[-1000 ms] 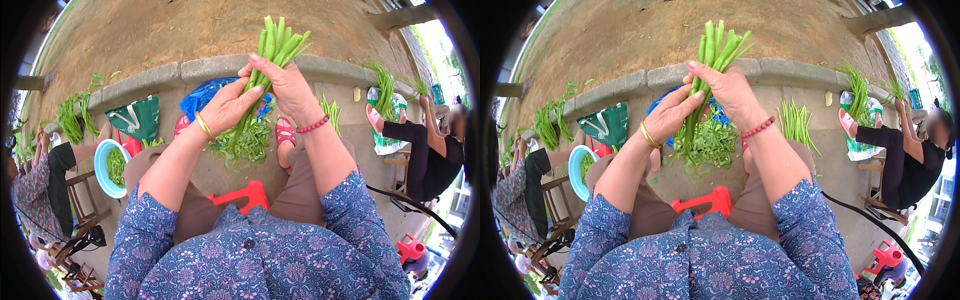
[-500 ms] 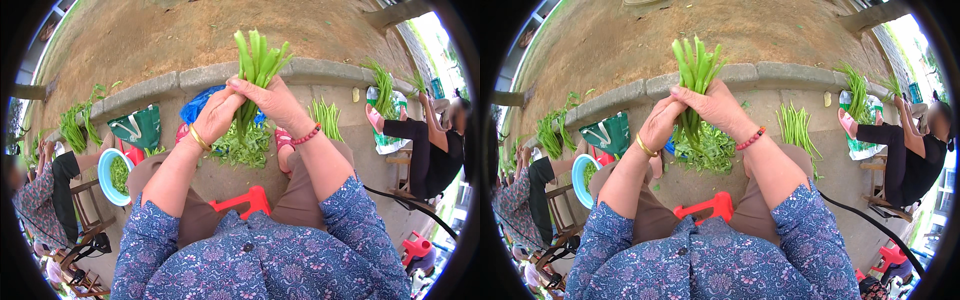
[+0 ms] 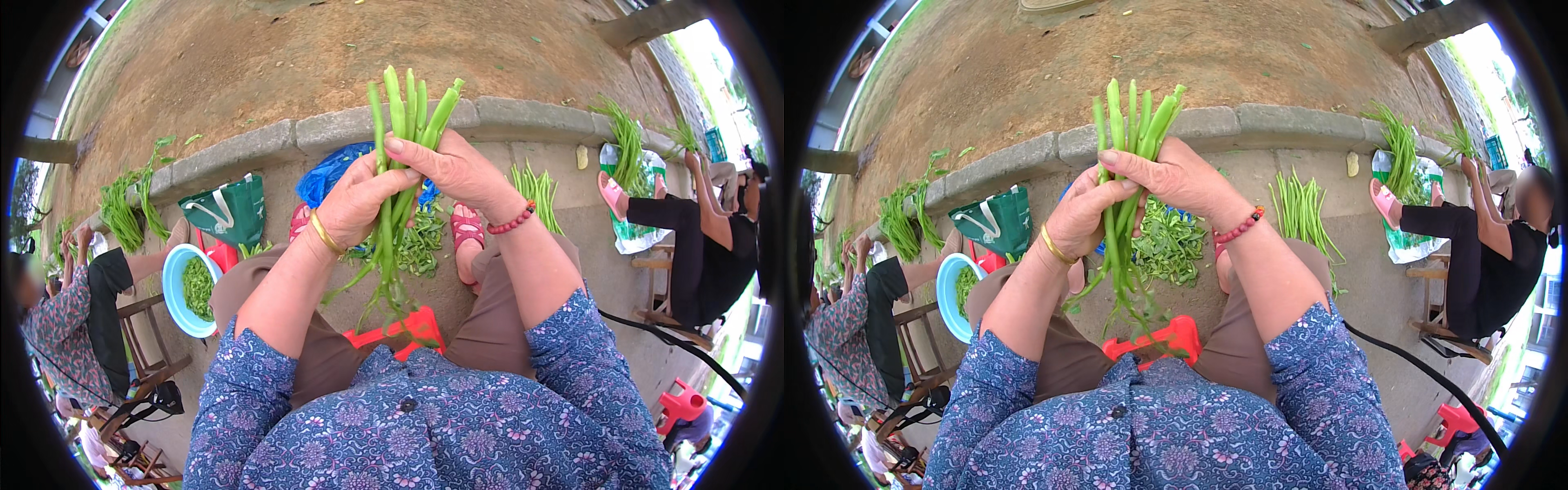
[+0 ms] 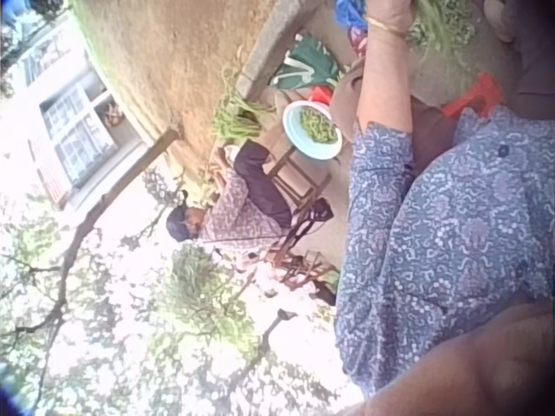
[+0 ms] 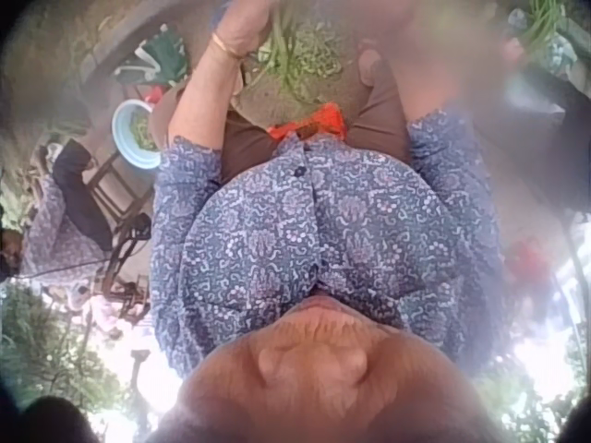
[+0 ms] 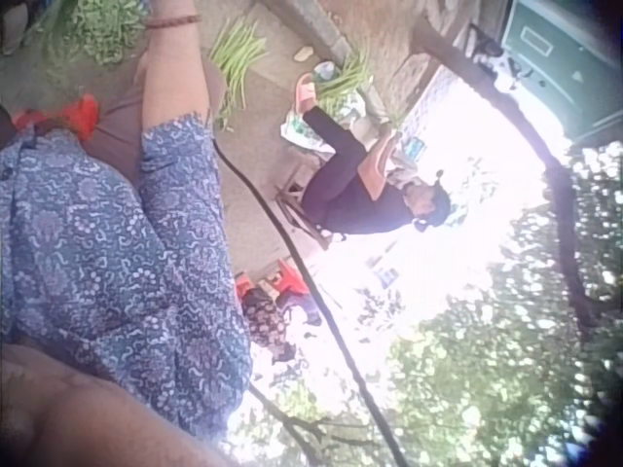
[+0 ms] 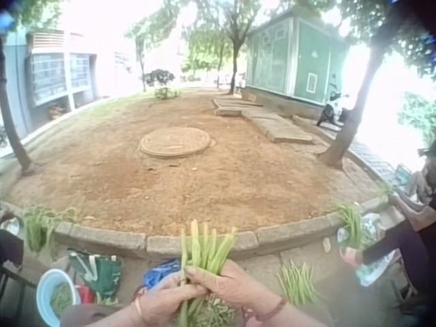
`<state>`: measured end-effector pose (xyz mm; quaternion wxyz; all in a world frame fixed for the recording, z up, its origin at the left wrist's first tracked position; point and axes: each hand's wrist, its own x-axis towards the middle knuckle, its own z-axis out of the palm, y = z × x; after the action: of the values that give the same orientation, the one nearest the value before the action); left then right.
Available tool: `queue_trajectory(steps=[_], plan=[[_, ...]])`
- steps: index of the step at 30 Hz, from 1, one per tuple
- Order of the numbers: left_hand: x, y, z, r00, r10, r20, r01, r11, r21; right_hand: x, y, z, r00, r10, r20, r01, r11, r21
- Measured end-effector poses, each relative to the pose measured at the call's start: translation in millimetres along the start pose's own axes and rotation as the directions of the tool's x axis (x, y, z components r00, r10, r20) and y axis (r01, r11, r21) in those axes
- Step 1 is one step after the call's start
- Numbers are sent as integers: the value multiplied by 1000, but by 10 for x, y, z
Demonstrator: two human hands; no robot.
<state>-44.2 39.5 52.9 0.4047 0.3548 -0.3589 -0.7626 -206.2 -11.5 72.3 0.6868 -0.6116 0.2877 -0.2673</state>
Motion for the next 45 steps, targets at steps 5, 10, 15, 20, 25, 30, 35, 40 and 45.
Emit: queue_trajectory(steps=[5,10,15,20,25,30,35,40,45], plan=[[-49,12,86,997,38,74,-39,999,23,-57,-89,-48,989,148,27,-148,989,-8],[19,-146,-9,985,146,94,-167,950,265,-64,-66,-32,995,101,-11,-101,995,1],[86,-254,-67,860,510,3,-378,634,674,-22,99,5,989,-67,-132,56,995,-84],[130,-310,-146,803,593,-66,-309,507,805,-82,132,23,954,-13,-299,-65,966,-250],[125,-334,-143,885,450,-117,-241,659,712,-49,181,33,956,-50,-290,-9,980,-199],[28,-33,-4,1000,14,-3,-14,999,41,-85,10,-79,960,115,-256,-125,992,-24],[-9,-15,-34,999,-6,-45,6,1000,11,-70,25,-132,959,169,-230,-167,986,27],[17,-103,-88,995,67,-71,-60,993,100,-72,85,-152,969,171,-178,-179,984,-28],[29,-93,-65,987,77,-138,-72,996,42,-63,117,-157,962,189,-197,-185,982,39]])
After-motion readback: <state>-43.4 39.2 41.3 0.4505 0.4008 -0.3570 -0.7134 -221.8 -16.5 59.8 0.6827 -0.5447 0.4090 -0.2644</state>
